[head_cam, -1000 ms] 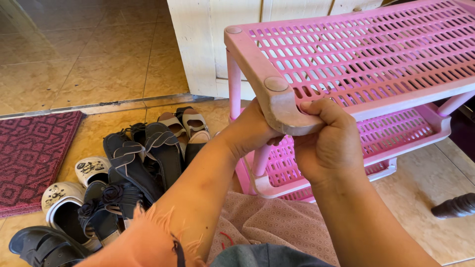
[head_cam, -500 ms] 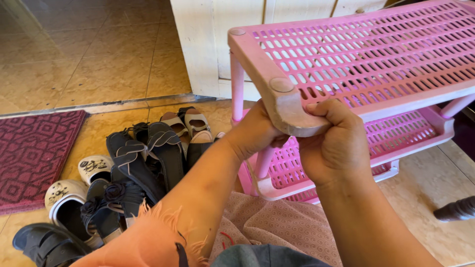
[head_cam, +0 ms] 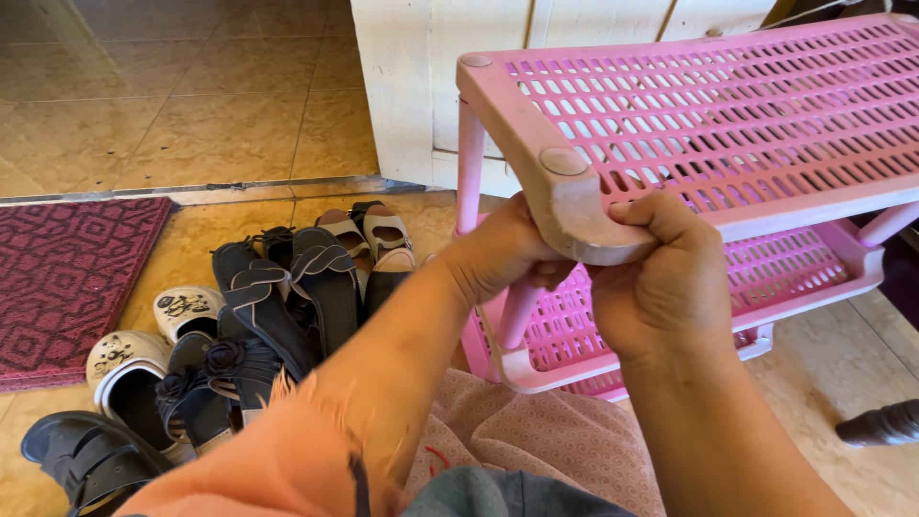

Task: The person removes several pairs of shoes from a pink plastic shoe rack and places them on the floor. Then, the person disassembles the rack by removing the vertical support poles and separating the shelves.

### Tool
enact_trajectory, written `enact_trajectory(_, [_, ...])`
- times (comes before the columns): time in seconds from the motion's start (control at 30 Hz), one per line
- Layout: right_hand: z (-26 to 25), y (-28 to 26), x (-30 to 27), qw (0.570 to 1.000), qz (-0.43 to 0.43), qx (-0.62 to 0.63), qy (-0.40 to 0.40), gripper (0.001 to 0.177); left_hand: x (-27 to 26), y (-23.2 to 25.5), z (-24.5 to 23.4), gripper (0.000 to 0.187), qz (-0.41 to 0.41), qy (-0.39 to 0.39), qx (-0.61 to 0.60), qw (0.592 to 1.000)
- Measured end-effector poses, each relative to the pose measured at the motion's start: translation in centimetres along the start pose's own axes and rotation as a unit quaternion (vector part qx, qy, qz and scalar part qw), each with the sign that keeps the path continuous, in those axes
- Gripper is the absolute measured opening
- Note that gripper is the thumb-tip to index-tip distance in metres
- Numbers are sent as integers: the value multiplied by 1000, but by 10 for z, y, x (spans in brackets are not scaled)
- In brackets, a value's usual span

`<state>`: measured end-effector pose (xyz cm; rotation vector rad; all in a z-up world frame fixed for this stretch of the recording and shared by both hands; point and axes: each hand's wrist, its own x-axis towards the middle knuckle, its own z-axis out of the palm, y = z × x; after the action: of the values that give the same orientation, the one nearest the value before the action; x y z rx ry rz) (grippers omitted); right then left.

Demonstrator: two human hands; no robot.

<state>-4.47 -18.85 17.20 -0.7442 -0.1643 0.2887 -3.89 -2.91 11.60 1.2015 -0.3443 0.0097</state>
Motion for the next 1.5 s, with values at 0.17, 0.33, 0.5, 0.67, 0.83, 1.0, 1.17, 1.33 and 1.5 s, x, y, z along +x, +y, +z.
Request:
enact_trajectory(0.17, [-2,4,2,1000,-8,14,22,25,-18,-25,54,26,263,319,208,886])
enact_trajectory(0.33, [-5,1,4,1000,-11,23,6,27,-5,-14,23,18,128,101,122,979])
enact_trajectory(0.5, [-4,2,3,1000,-15,1,12,27,-3,3,4,18,-14,-18,65,998])
enact_trajectory(0.67, [-5,4,7,999,-19,9,34,15,-21,-24,61,30,254,335,243,875])
enact_trajectory(0.83, [-8,-1,11,999,-15,21,30,7,-11,-21,49,33,220,227,163,935])
enact_trajectory(1.0, [-5,2,15,1000,-15,19,-7,11,-24,-26,38,50,179,169,137,960])
enact_trajectory(1.17, [-4,10,11,998,-41,-17,-41,21,-52,-8,12,60,94,31,-39,994])
enact_trajectory(1.33, [-1,15,15,995,-53,9,-87,25,-52,-25,6,48,95,21,-114,989])
enact_trajectory(1.5, [5,15,18,994,-50,-5,-99,28,-41,-45,14,39,125,64,-4,990])
